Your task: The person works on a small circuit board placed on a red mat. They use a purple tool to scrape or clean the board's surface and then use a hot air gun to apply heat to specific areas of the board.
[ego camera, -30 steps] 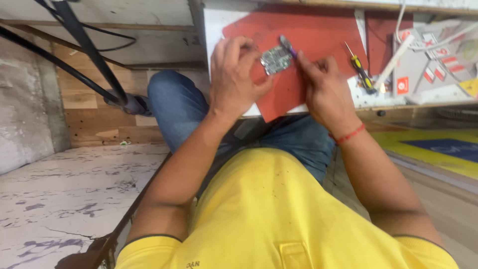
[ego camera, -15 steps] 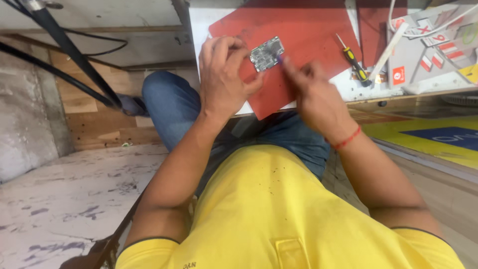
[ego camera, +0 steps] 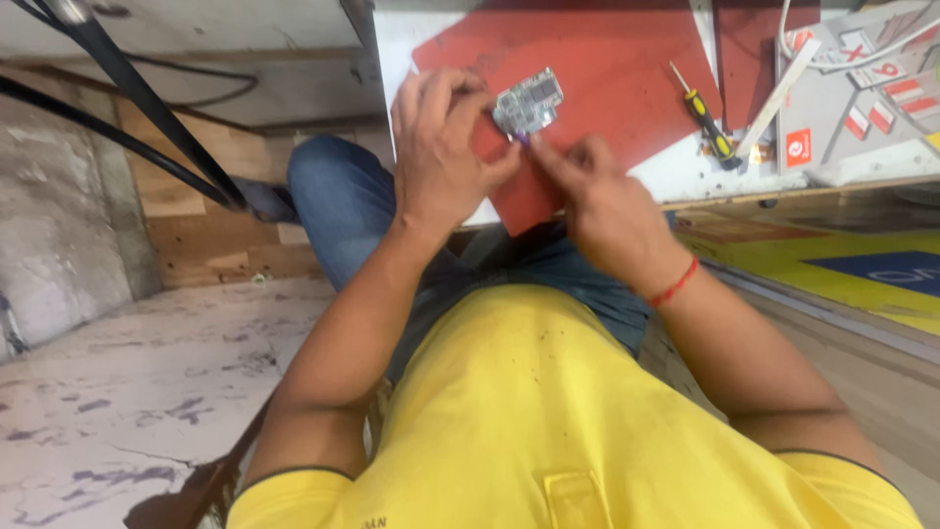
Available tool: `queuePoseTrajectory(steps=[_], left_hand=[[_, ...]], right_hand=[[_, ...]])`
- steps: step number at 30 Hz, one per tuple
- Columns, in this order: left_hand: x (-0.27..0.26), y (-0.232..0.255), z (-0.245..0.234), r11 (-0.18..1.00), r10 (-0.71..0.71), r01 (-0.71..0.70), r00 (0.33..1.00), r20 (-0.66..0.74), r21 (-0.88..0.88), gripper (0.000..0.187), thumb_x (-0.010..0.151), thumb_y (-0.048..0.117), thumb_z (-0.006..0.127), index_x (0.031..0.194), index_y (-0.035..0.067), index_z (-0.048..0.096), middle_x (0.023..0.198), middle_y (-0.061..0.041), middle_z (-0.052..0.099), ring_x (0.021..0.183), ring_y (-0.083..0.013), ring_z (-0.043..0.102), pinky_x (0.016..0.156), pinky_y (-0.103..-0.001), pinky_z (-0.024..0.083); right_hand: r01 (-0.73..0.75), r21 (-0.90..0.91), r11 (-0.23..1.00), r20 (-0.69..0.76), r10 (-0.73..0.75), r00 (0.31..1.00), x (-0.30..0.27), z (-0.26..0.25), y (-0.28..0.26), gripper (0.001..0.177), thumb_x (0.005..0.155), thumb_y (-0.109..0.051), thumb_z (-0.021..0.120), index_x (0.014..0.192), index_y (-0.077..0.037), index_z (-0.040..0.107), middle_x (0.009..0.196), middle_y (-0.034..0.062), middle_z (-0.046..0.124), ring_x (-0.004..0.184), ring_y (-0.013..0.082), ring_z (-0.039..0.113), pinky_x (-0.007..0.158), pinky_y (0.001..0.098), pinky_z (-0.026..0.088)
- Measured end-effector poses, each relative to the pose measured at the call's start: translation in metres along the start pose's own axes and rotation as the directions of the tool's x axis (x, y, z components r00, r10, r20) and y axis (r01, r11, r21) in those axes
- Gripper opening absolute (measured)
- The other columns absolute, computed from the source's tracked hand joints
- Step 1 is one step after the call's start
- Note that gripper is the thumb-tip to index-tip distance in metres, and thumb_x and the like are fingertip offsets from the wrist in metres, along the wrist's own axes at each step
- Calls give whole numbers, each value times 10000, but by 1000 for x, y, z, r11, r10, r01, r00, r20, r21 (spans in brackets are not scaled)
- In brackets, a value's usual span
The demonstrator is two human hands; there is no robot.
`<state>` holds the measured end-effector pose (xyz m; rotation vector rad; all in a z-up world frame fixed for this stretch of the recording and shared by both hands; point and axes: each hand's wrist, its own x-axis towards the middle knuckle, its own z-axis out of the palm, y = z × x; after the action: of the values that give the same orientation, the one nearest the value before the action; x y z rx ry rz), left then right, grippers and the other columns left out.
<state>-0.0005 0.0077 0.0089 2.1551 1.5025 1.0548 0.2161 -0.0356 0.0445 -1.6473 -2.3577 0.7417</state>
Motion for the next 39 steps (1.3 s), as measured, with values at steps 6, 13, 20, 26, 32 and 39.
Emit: queuePoseTrajectory(steps=[6, 13, 20, 26, 32, 39], left_hand=[[-1, 5, -1, 999, -44, 44, 999, 1, -30, 387, 726, 247, 922, 1009, 87, 713, 1191, -26, 593, 1223, -288, 499, 1088, -466, 388], [2, 3, 1, 1000, -16, 16, 1000, 15, -2, 368, 743, 246, 897, 1006, 77, 702, 1191, -50, 595, 1205, -309, 499, 1090, -478, 389], [20, 17, -8, 999, 3, -4, 1000, 15, 41, 387, 721, 253, 887, 1013, 66, 715, 1177, -69, 606, 1183, -316, 514, 1082, -482, 398], [7, 13, -6, 999, -4, 2, 999, 32, 53, 407, 705, 236, 884, 1024, 45, 717, 1183, -95, 611, 1179, -330, 509, 1051, -464, 417], [5, 14, -6, 999, -18, 16, 999, 50, 39, 418, 707, 239, 895, 1038, 51, 721, 1188, -84, 619, 1182, -321, 519, 1053, -452, 432], [7, 17, -5, 997, 7, -12, 998, 60, 79, 412, 728, 256, 900, 1042, 54, 726, 1215, -100, 612, 1212, -332, 502, 1054, -461, 425]], right_hand=[[-94, -53, 994, -260, 77, 963, 3, -2, 13, 505, 1001, -19, 578, 1487, -155, 595, 1072, 176, 604, 824, 407, 653, 684, 494, 532], [-76, -32, 997, -399, 57, 915, -1, 20, 22, 488, 1014, -48, 643, 1485, -152, 572, 1095, 161, 599, 810, 385, 656, 639, 483, 526], [-28, 25, 999, -499, 36, 866, 5, 8, 17, 526, 932, -32, 644, 1427, -211, 621, 1098, 121, 612, 822, 328, 695, 656, 448, 551], [-48, 11, 999, -469, 48, 882, -2, 15, 15, 423, 943, -125, 705, 1356, -206, 668, 1066, 88, 628, 743, 284, 696, 580, 420, 536], [-31, 3, 1000, -483, 29, 875, -2, 15, 10, 392, 952, -183, 717, 1341, -205, 670, 1051, 81, 626, 729, 256, 705, 550, 398, 538], [-67, 0, 998, -481, 59, 875, -2, 11, 11, 374, 959, -248, 728, 1329, -233, 679, 1006, 59, 618, 673, 251, 681, 540, 388, 537]])
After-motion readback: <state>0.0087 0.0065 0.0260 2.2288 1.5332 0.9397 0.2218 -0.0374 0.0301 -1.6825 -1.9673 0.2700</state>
